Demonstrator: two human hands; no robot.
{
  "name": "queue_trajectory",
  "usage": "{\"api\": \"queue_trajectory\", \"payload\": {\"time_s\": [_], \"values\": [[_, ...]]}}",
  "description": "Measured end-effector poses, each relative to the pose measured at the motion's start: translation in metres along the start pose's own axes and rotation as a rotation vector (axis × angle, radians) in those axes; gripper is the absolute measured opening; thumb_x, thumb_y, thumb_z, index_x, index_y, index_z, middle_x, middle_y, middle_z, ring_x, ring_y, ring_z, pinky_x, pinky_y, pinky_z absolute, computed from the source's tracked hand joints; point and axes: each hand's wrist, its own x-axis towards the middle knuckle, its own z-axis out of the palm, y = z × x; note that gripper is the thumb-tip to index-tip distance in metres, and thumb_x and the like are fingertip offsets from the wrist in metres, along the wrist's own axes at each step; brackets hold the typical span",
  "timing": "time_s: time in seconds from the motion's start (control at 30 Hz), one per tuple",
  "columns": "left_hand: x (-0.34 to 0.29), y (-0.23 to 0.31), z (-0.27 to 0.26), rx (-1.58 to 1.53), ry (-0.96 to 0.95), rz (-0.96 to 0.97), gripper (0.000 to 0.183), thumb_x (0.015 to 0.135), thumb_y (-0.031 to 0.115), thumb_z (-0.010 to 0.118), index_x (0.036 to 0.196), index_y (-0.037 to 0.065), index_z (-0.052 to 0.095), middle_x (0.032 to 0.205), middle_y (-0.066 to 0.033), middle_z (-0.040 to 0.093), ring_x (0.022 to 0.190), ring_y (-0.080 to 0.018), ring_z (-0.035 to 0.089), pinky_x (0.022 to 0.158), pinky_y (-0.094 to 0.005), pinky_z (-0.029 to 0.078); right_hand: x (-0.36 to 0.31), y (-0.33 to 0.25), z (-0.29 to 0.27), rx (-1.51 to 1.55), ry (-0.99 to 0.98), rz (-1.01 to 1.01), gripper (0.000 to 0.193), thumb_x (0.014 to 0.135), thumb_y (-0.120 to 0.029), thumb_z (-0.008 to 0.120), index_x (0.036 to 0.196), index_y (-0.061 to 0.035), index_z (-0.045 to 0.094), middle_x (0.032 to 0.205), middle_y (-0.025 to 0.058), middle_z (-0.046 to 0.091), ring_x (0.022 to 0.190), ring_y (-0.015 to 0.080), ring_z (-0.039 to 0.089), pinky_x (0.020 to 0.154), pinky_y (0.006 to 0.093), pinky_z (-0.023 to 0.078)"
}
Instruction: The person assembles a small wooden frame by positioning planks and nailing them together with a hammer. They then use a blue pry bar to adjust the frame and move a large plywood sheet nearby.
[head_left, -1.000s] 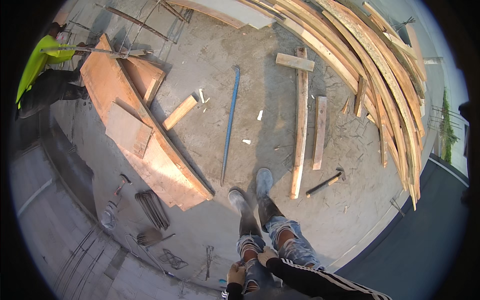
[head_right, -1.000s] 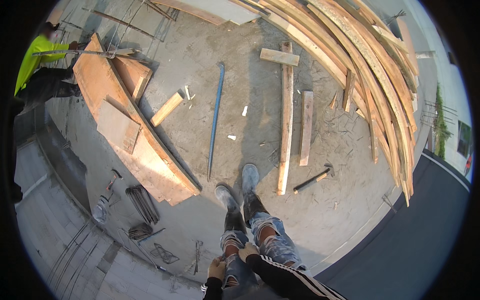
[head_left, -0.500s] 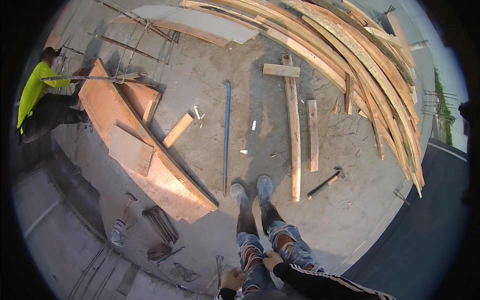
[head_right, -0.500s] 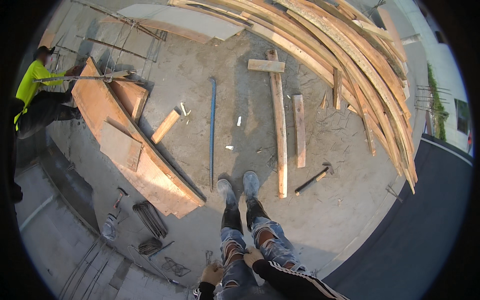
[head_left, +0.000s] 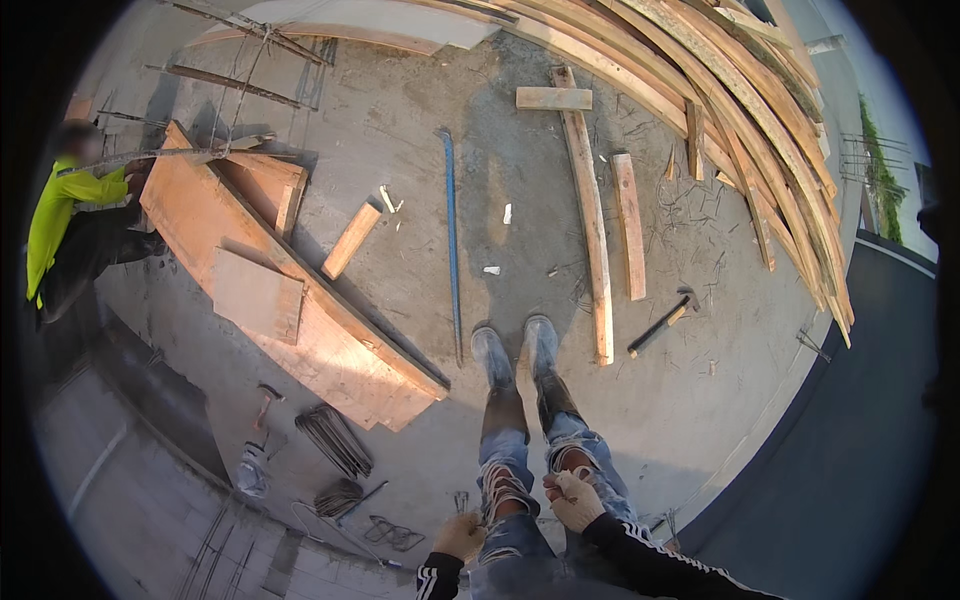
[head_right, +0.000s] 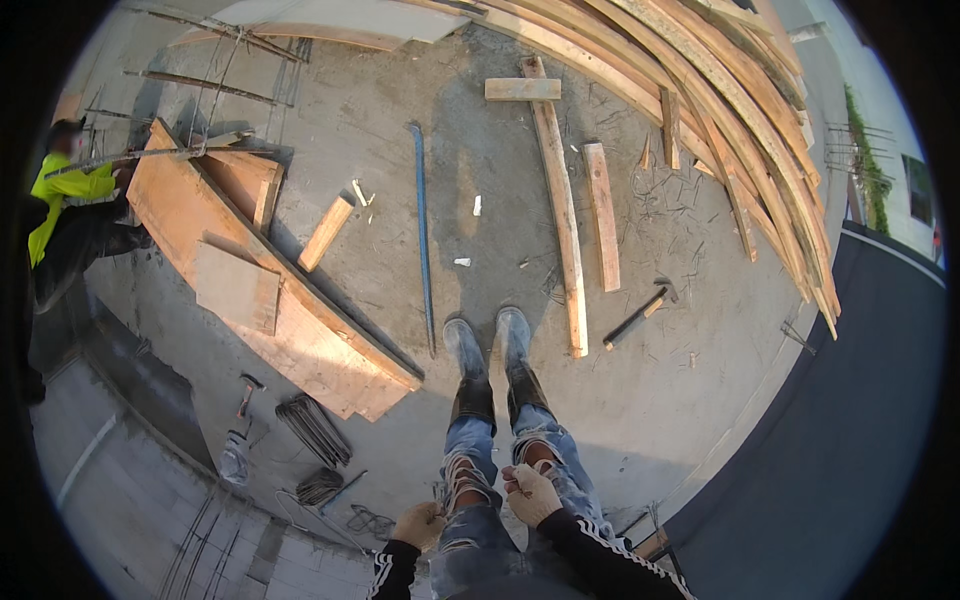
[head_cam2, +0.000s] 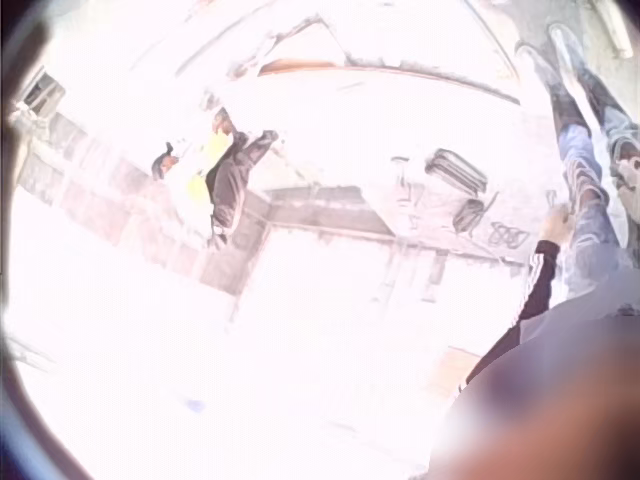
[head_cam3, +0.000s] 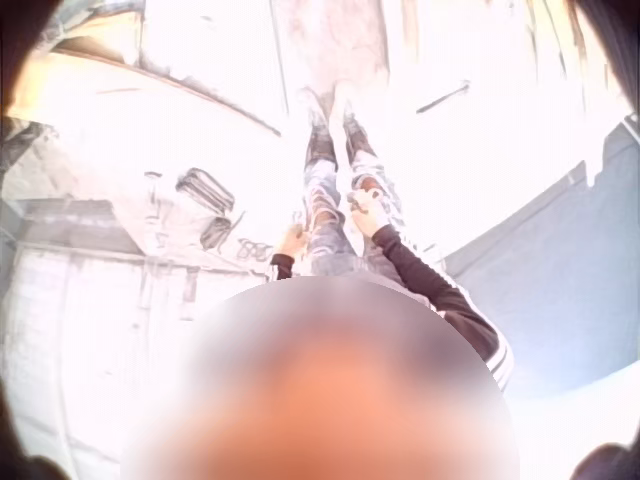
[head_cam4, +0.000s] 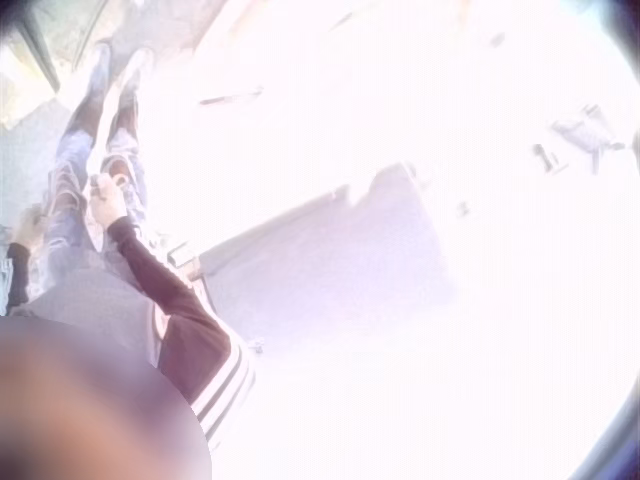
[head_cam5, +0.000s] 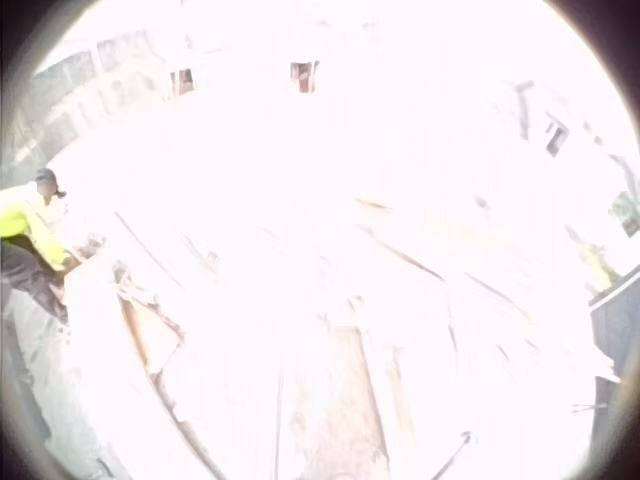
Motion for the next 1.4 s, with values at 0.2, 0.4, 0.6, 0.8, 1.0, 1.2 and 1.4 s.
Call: {"api": "queue_trajectory", "payload": {"time_s": [0.2, 0.4, 0.6, 0.8, 1.0, 1.2, 1.4], "values": [[0.052, 0.074, 0.016, -0.301, 0.186, 0.336, 0.035, 0.079, 0.010, 0.072, 0.110, 0.004, 0.057, 0.107, -0.0134, 0.063, 0.094, -0.0376, 0.065, 0.087, -0.0476, 0.052, -0.008, 0.044, -0.045, -0.142, 0.479, 0.301, 0.031, 0.089, -0.007, 0.058, 0.117, 0.0004, 0.067, 0.112, 0.0209, 0.071, 0.110, 0.0381, 0.067, 0.095, 0.0403, 0.052], [0.068, 0.087, 0.100, -0.129, 0.193, 0.064, 0.048, 0.085, 0.024, 0.072, 0.122, -0.001, 0.056, 0.104, -0.0205, 0.068, 0.100, -0.0434, 0.067, 0.090, -0.0494, 0.053, -0.026, 0.092, -0.017, 0.290, 0.214, 0.467, 0.041, 0.084, -0.004, 0.052, 0.121, 0.0011, 0.069, 0.105, 0.0216, 0.073, 0.106, 0.0264, 0.069, 0.093, 0.0363, 0.052], [0.072, 0.066, 0.087, -0.196, -0.126, -0.088, 0.034, 0.084, 0.023, 0.070, 0.107, 0.000, 0.062, 0.098, -0.0235, 0.070, 0.095, -0.0415, 0.069, 0.085, -0.0467, 0.053, -0.036, 0.082, -0.014, 0.193, 0.298, 0.523, 0.037, 0.083, -0.005, 0.054, 0.115, 0.0004, 0.071, 0.090, 0.0209, 0.073, 0.088, 0.0278, 0.072, 0.085, 0.0362, 0.054], [0.068, 0.077, 0.076, -0.168, -0.157, -0.001, 0.028, 0.086, 0.025, 0.068, 0.098, 0.000, 0.063, 0.095, -0.0226, 0.069, 0.092, -0.0399, 0.069, 0.083, -0.0449, 0.053, -0.079, 0.069, -0.036, -0.017, 0.190, 0.423, 0.032, 0.082, -0.005, 0.057, 0.109, -0.0026, 0.073, 0.097, 0.0204, 0.074, 0.094, 0.0366, 0.072, 0.088, 0.0389, 0.055], [0.059, 0.085, 0.073, 0.002, -0.593, 0.032, 0.038, 0.088, 0.027, 0.069, 0.116, 0.002, 0.068, 0.106, -0.0238, 0.071, 0.102, -0.0393, 0.069, 0.090, -0.0434, 0.052, -0.074, 0.086, -0.044, -0.074, 0.255, 0.203, 0.030, 0.080, -0.008, 0.059, 0.105, -0.0043, 0.074, 0.096, 0.0208, 0.073, 0.096, 0.0390, 0.071, 0.086, 0.0407, 0.056], [0.083, 0.123, 0.084, 0.055, -0.529, 0.162, 0.041, 0.089, 0.022, 0.068, 0.125, 0.001, 0.063, 0.120, -0.0227, 0.067, 0.111, -0.0396, 0.066, 0.096, -0.0435, 0.050, -0.087, 0.152, -0.093, 0.448, 0.091, 0.316, 0.021, 0.085, -0.006, 0.063, 0.103, -0.0031, 0.073, 0.089, 0.0088, 0.072, 0.085, 0.0228, 0.070, 0.077, 0.0355, 0.054], [0.157, 0.170, 0.014, -0.228, -0.219, 0.461, 0.039, 0.086, 0.002, 0.068, 0.123, 0.002, 0.057, 0.114, -0.0164, 0.061, 0.101, -0.0369, 0.064, 0.086, -0.0389, 0.053, 0.133, 0.251, -0.159, 0.570, 0.467, 0.223, 0.026, 0.095, -0.020, 0.069, 0.110, 0.0010, 0.069, 0.092, 0.0086, 0.071, 0.086, 0.0183, 0.069, 0.075, 0.0305, 0.053]]}}
